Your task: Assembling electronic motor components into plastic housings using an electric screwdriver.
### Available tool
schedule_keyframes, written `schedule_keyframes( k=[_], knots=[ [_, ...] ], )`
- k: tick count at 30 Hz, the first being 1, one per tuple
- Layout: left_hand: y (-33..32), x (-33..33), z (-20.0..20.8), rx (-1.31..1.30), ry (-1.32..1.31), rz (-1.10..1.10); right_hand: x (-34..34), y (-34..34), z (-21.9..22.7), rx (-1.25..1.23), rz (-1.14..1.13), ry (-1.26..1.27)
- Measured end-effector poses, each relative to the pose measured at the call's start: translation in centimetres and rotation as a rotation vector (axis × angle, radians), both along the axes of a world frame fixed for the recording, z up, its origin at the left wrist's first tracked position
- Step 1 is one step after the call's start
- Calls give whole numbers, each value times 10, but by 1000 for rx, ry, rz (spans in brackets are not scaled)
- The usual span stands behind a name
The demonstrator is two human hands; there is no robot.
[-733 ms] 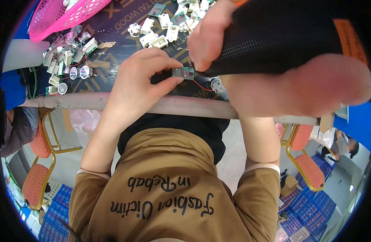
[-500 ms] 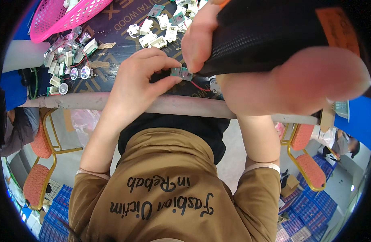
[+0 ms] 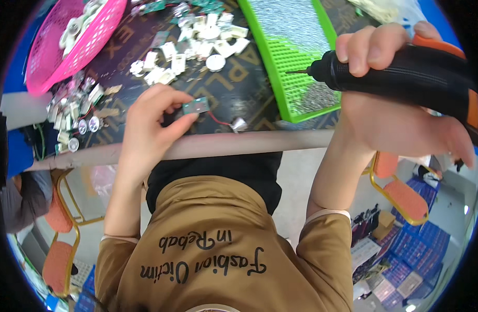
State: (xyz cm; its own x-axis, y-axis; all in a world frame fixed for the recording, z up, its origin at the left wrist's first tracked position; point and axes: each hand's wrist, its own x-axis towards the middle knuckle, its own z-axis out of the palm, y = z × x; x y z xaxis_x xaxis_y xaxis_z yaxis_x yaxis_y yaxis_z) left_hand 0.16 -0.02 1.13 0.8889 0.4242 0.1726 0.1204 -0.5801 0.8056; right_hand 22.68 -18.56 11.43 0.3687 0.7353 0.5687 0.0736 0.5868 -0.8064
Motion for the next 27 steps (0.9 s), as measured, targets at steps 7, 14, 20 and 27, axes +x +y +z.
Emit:
schedule_keyframes(
  k=[7, 14, 20, 27],
  knots=[
    [-5, 4, 7, -14, 52, -17, -1, -18, -25, 53, -215, 4],
    [-7, 4, 10, -18, 107, 48, 1, -19, -43, 58, -360, 57],
    [-6, 4, 8, -11, 81, 27, 5, -22, -45, 45, -363, 34],
    [-7, 4, 12, -16, 108, 42, 6, -23, -53, 43, -410, 26]
  ],
)
